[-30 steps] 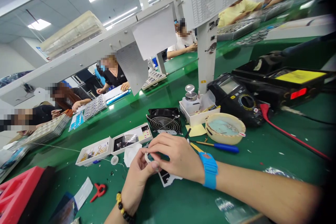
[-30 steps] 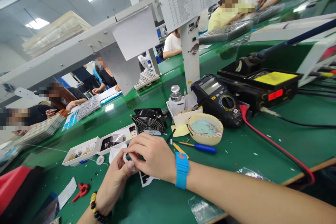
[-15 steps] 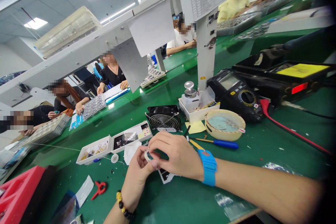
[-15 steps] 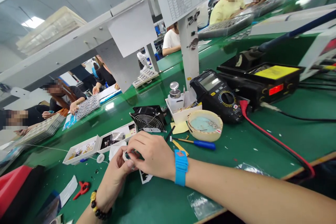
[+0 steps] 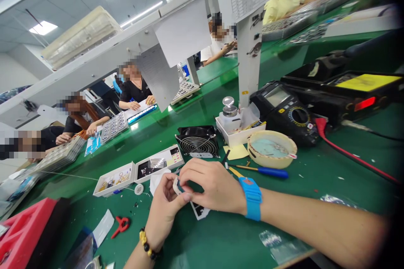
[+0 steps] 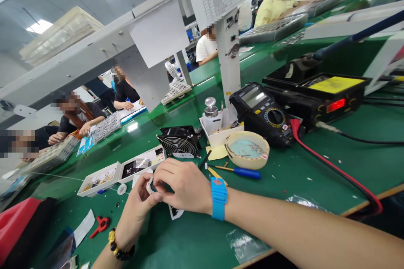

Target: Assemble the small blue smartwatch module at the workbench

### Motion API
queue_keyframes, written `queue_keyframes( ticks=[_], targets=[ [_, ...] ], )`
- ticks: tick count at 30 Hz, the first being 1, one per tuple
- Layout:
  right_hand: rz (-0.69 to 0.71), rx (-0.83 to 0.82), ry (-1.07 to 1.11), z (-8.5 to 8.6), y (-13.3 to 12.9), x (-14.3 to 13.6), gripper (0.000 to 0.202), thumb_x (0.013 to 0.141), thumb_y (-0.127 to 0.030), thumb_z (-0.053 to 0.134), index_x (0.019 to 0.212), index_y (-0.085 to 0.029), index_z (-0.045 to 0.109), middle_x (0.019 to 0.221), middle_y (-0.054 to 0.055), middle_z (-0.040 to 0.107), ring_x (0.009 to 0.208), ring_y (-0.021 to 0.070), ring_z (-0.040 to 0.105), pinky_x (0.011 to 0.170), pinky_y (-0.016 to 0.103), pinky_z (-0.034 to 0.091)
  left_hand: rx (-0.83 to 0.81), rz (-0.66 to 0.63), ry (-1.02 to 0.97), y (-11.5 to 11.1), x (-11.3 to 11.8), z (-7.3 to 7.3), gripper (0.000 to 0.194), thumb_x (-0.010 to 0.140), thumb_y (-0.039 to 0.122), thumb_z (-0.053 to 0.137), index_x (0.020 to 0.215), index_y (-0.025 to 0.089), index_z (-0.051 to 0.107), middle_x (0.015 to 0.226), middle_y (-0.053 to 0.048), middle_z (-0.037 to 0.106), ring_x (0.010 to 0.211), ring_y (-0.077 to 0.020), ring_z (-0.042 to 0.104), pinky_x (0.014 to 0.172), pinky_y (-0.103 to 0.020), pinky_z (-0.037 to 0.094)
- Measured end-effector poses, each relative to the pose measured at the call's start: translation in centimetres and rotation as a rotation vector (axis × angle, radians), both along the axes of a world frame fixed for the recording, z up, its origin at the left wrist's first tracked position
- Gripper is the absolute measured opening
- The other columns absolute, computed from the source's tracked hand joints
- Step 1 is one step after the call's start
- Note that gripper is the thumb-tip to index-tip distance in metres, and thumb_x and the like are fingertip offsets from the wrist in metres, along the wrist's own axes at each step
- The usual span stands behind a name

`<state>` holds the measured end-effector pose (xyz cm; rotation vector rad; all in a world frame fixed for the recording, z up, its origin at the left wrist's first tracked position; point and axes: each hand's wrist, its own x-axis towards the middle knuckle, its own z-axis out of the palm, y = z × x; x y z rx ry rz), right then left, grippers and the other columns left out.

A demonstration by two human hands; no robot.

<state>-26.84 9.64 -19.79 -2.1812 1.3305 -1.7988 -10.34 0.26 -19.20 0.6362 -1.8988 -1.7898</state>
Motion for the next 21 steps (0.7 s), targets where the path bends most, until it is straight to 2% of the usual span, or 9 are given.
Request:
queue_keyframes(
  ticks=[3, 6, 9, 11, 14, 17, 19, 21],
  targets=[
    [0.013, -0.018, -0.020, 0.4, 0.1, 0.1, 0.013, 0.089, -0.005, 0.055, 0.093, -0.017, 0.057, 0.100, 0.002, 0.061, 0.095, 0.0249, 0.058, 0.078, 0.036, 0.045, -0.067, 0.038, -0.008, -0.2, 0.1, 0.6, 0.052, 0.076, 0.048, 0.086, 0.102, 0.016, 0.055, 0.098, -0.004, 0.056, 0.090, -0.0146, 0.052, 0.077, -0.023, 0.044],
    [0.007, 0.008, -0.098, 1.1, 0.2, 0.2, 0.025, 0.085, 0.007, 0.064, 0.095, -0.016, 0.061, 0.100, 0.000, 0.061, 0.095, 0.0238, 0.058, 0.082, 0.035, 0.046, -0.117, 0.061, 0.010, -0.4, 0.1, 0.9, 0.051, 0.076, 0.049, 0.086, 0.105, 0.017, 0.058, 0.101, -0.004, 0.056, 0.092, -0.0149, 0.053, 0.077, -0.023, 0.044],
    [0.045, 0.117, -0.236, 1.6, 0.3, 0.0, 0.039, 0.080, 0.021, 0.076, 0.093, -0.015, 0.069, 0.101, -0.001, 0.062, 0.097, 0.0213, 0.059, 0.088, 0.032, 0.045, -0.143, 0.070, 0.013, -0.4, 0.1, 1.1, 0.050, 0.076, 0.047, 0.086, 0.106, 0.019, 0.058, 0.105, -0.003, 0.057, 0.094, -0.0144, 0.054, 0.076, -0.021, 0.044],
    [0.133, 0.241, -0.341, 1.6, 0.2, -0.2, 0.037, 0.086, 0.019, 0.078, 0.092, -0.017, 0.074, 0.109, -0.001, 0.061, 0.105, 0.0202, 0.058, 0.095, 0.029, 0.043, -0.181, 0.081, 0.004, -0.3, 0.3, 1.0, 0.049, 0.076, 0.045, 0.087, 0.106, 0.020, 0.058, 0.107, -0.003, 0.057, 0.097, -0.0146, 0.054, 0.077, -0.021, 0.045],
    [0.313, 0.402, -0.473, 1.2, 0.0, -0.7, 0.032, 0.096, 0.010, 0.075, 0.098, -0.022, 0.079, 0.122, 0.001, 0.057, 0.117, 0.0222, 0.053, 0.106, 0.031, 0.038, -0.239, 0.098, 0.014, -0.1, 0.5, 0.9, 0.049, 0.076, 0.043, 0.087, 0.108, 0.020, 0.058, 0.108, -0.004, 0.059, 0.102, -0.0155, 0.055, 0.085, -0.023, 0.046],
    [0.445, 0.445, -0.543, 0.7, -0.2, -0.9, 0.016, 0.099, -0.009, 0.074, 0.102, -0.023, 0.080, 0.129, 0.004, 0.055, 0.125, 0.0280, 0.048, 0.112, 0.040, 0.034, -0.276, 0.121, 0.034, 0.1, 0.7, 0.8, 0.049, 0.075, 0.042, 0.088, 0.108, 0.020, 0.059, 0.109, -0.005, 0.059, 0.102, -0.0170, 0.057, 0.088, -0.025, 0.047],
    [0.466, 0.448, -0.559, 0.4, -0.2, -0.8, 0.007, 0.095, -0.025, 0.074, 0.100, -0.024, 0.079, 0.129, 0.006, 0.056, 0.128, 0.0313, 0.044, 0.113, 0.045, 0.031, -0.296, 0.124, 0.036, 0.1, 0.7, 0.8, 0.048, 0.076, 0.040, 0.088, 0.107, 0.019, 0.059, 0.108, -0.006, 0.060, 0.102, -0.0184, 0.058, 0.088, -0.027, 0.048],
    [0.453, 0.451, -0.558, 0.4, -0.3, -0.7, 0.013, 0.091, -0.034, 0.074, 0.096, -0.023, 0.078, 0.127, 0.007, 0.058, 0.128, 0.0327, 0.044, 0.113, 0.048, 0.030, -0.307, 0.112, 0.040, 0.2, 0.7, 0.7, 0.046, 0.077, 0.039, 0.087, 0.107, 0.020, 0.059, 0.109, -0.006, 0.060, 0.103, -0.0190, 0.058, 0.090, -0.028, 0.047]
  ],
)
